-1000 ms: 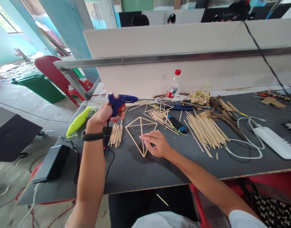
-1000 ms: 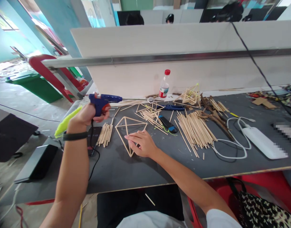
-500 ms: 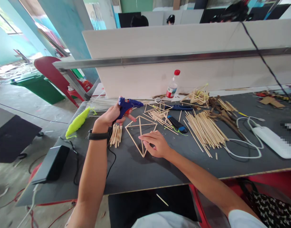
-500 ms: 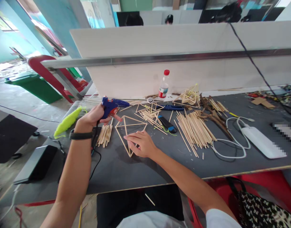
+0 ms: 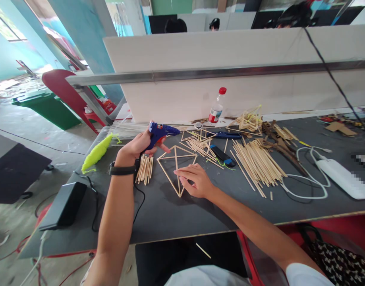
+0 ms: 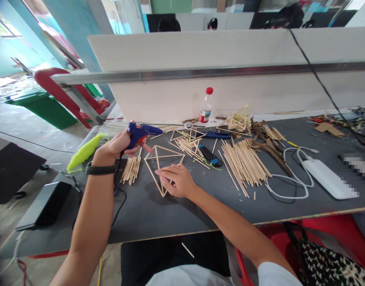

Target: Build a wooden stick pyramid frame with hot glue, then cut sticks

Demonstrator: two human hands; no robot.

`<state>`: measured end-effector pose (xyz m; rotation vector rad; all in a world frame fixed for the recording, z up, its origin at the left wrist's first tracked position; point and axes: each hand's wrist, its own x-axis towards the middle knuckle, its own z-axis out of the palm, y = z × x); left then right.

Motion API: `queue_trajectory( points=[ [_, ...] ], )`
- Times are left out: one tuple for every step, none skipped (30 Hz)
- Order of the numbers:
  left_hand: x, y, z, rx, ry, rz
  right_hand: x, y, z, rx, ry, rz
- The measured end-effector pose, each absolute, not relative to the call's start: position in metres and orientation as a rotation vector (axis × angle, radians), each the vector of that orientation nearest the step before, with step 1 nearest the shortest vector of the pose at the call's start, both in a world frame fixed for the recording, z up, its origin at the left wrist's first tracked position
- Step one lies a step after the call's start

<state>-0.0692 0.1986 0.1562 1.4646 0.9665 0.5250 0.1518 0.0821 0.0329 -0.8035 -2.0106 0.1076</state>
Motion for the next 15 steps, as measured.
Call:
queue_trajectory(
  points=[
    [-0.0694,0.1984,0.1568,1.467,0.965,0.521,0.1517,0.0820,0.0330,-0.805,-2.010,0.105],
    [-0.0695,0.1982,0.1572,1.468,0.964,0.515,0.1516,0.0820,0.0331,-0.809,-2.010,0.104],
    [-0.0697,0.1982,0.1575,1.468,0.962,0.508,0.1516,0.0820,0.0332,-0.812,-2.010,0.103],
    [-0.0698,0.1983,0.1577,1.466,0.964,0.498,0.1516,0.0820,0.0332,-0.813,-2.008,0.103],
    [-0.0699,0.1986,0.1577,1.463,0.968,0.490,0.1516,0.0819,0.0332,-0.811,-2.005,0.102],
    [-0.0701,0.1989,0.1576,1.458,0.974,0.486,0.1516,0.0819,0.0332,-0.807,-2.002,0.102],
    [-0.0702,0.1992,0.1574,1.454,0.980,0.487,0.1516,0.0818,0.0333,-0.807,-1.999,0.100],
    [-0.0704,0.1996,0.1570,1.451,0.985,0.488,0.1516,0.0818,0.0334,-0.810,-2.000,0.099],
    [-0.0706,0.2000,0.1567,1.451,0.989,0.488,0.1516,0.0818,0.0335,-0.817,-2.004,0.100],
    [-0.0708,0.2004,0.1564,1.456,0.987,0.484,0.1516,0.0817,0.0336,-0.826,-2.011,0.102],
    [-0.0710,0.2006,0.1562,1.466,0.980,0.479,0.1516,0.0817,0.0337,-0.835,-2.018,0.104],
    [-0.0713,0.2006,0.1562,1.479,0.971,0.473,0.1516,0.0816,0.0339,-0.840,-2.025,0.107],
    [-0.0716,0.2004,0.1567,1.492,0.964,0.469,0.1516,0.0816,0.0340,-0.840,-2.027,0.108],
    [-0.0720,0.1998,0.1576,1.503,0.965,0.469,0.1516,0.0815,0.0342,-0.837,-2.027,0.110],
    [-0.0726,0.1987,0.1592,1.512,0.978,0.474,0.1517,0.0815,0.0344,-0.832,-2.027,0.113]
  ],
)
